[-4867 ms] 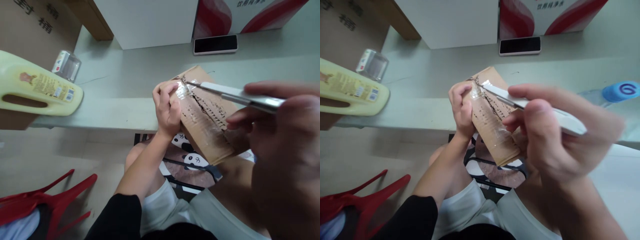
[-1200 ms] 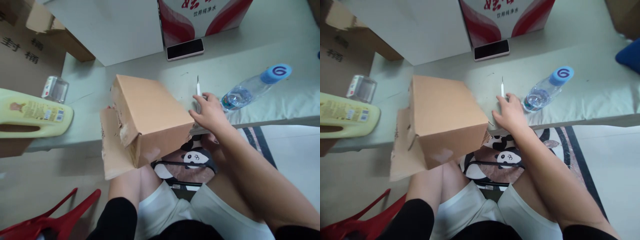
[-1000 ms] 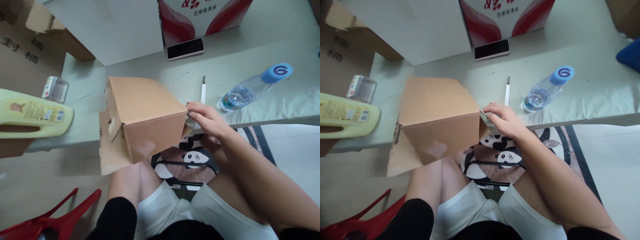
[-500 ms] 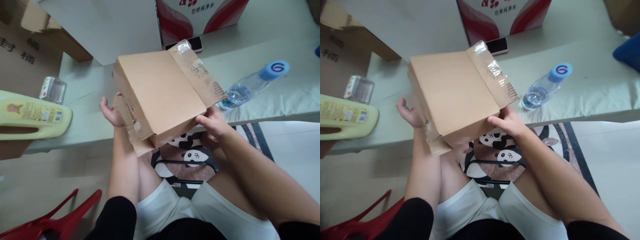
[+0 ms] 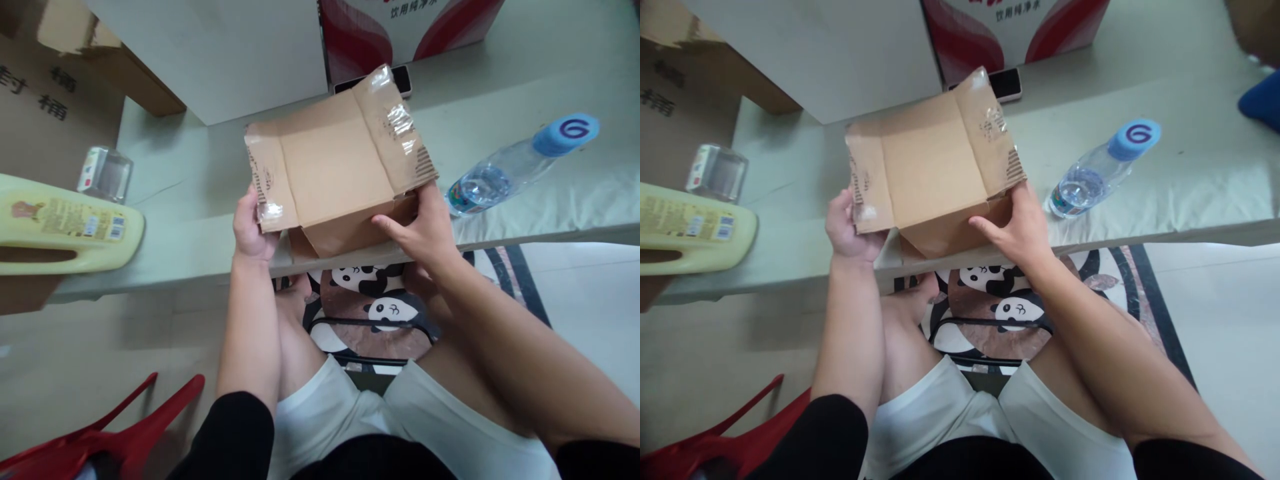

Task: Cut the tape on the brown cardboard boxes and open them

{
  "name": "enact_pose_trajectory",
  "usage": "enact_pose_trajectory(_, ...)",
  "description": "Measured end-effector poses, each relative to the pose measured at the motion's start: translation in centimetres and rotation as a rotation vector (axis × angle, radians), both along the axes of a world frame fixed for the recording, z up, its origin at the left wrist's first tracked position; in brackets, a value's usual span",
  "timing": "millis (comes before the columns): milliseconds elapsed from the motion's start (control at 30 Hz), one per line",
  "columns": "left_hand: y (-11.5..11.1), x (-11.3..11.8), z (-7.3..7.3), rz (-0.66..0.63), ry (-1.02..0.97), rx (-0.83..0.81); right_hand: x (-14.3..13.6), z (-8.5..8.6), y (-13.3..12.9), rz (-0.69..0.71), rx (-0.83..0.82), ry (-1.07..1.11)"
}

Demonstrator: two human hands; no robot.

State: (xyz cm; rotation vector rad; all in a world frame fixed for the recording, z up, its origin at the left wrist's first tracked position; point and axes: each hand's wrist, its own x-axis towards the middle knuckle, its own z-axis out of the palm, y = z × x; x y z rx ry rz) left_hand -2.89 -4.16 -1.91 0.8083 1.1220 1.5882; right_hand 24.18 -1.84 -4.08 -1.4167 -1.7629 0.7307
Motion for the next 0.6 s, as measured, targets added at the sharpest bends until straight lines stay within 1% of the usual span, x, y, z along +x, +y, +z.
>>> enact_pose_trajectory(100, -0.2, 0.6, -0.5, -0.023, 0.008, -0.081, 0.0, 0.0, 0.0, -0.063, -0.054, 0.021)
enact_pose_trajectory(167, 0.0, 0.8, -1.0, 0.030, 0.051, -0.074, 0.0, 0.1, 0.0, -0.084, -0.082, 0.095)
enact_pose_trajectory(233, 0.1, 0.7, -1.3, 0.103, 0.102, -0.038, -0.1, 0.2, 0.0, -0.075, -0.108, 0.230)
enact_pose_trajectory(267, 0.2, 0.5, -1.4, 0.118, 0.124, -0.034, -0.1, 0.2, 0.1, -0.067, -0.131, 0.305)
enact_pose_trajectory(300, 0.2, 0.4, -1.4, 0.112, 0.140, -0.041, -0.2, 0.2, 0.1, -0.065, -0.157, 0.374)
enact_pose_trajectory(367, 0.2, 0.0, -1.3, 0.053, 0.146, -0.083, -0.3, 0.0, 0.3, -0.088, -0.186, 0.478)
enact_pose_trajectory(433, 0.3, -0.4, -1.2, 0.020, 0.120, -0.113, -0.4, -0.4, 0.4, -0.115, -0.168, 0.549)
enact_pose_trajectory(467, 0.3, -0.6, -1.3, 0.029, 0.108, -0.119, -0.4, -0.7, 0.5, -0.112, -0.147, 0.575)
enact_pose_trajectory(500, 0.5, -0.8, -1.3, 0.053, 0.109, -0.120, -0.4, -1.0, 0.5, -0.097, -0.127, 0.594)
enact_pose_trajectory(600, 0.9, -1.1, -1.4, 0.184, 0.178, -0.101, -0.4, -1.5, 0.7, -0.035, -0.098, 0.623)
